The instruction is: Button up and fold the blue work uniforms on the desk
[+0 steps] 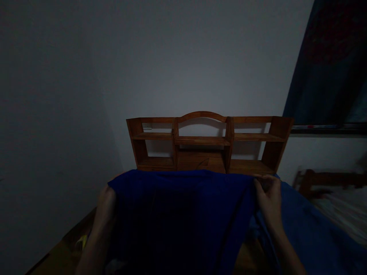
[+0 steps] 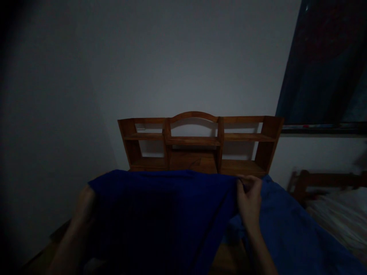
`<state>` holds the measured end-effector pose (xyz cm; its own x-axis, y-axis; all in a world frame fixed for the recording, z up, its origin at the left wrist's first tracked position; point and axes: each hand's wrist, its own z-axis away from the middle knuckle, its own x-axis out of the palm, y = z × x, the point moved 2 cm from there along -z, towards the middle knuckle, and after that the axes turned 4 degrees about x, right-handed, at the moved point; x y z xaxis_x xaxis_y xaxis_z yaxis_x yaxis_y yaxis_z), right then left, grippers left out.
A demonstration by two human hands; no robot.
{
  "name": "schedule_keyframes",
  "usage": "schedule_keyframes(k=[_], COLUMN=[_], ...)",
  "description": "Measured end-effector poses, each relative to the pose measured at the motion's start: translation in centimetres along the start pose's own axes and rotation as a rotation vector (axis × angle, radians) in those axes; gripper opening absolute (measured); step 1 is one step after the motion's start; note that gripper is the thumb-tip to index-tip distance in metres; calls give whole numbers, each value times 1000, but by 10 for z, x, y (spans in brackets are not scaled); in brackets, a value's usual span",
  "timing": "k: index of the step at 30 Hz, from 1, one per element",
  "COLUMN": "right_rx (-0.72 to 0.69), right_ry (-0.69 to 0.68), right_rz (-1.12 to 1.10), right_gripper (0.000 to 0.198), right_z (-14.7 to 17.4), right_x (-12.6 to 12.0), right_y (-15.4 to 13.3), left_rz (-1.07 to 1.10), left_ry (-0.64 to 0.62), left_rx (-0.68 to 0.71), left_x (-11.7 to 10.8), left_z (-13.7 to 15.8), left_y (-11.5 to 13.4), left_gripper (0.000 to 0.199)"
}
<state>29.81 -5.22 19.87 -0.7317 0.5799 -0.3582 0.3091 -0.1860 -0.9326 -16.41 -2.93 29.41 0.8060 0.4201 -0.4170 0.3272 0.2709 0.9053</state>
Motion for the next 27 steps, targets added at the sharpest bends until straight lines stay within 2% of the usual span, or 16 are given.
schedule_keyframes(k=[2, 3, 5, 8, 9, 11, 13, 15, 18, 21, 24, 27], right_rx=[-153, -231, -350, -345, -328, -295, -269, -248, -224, -206, -153, -70], right_ry=[25, -5, -218, -608, -703, -839, -867, -758, -437, -80, 211, 183], right_rz=[96, 130, 134, 31, -13, -87, -123, -121, -65, -8, 9, 144], right_gripper=[57, 67, 80, 108, 108, 89, 62, 51, 44, 42, 43, 43], right_z=[17, 31, 65, 107, 112, 108, 87, 59, 22, -7, -37, -69], right_x=[6, 11, 27, 56, 63, 70, 63, 44, 3, -39, -81, -118], right_y=[-24, -40, -71, -97, -99, -94, -83, -73, -62, -50, -17, 42], left_rz=[-198, -271, -343, -416, -442, -519, -625, -748, -892, -968, -968, -819], left_ry=[32, 17, -120, -443, -563, -809, -920, -842, -573, -362, -147, -104], left_rx=[110, 172, 332, 575, 653, 811, 910, 915, 795, 678, 604, 540], left_x=[14, 25, 54, 101, 112, 128, 133, 130, 118, 100, 77, 64], left_z=[6, 12, 31, 74, 90, 121, 138, 136, 102, 50, 1, -26], left_y=[10, 18, 36, 66, 75, 84, 81, 68, 38, 10, -8, -20], left_gripper=[29, 30, 32, 36, 42, 58, 73, 81, 77, 48, 27, 28])
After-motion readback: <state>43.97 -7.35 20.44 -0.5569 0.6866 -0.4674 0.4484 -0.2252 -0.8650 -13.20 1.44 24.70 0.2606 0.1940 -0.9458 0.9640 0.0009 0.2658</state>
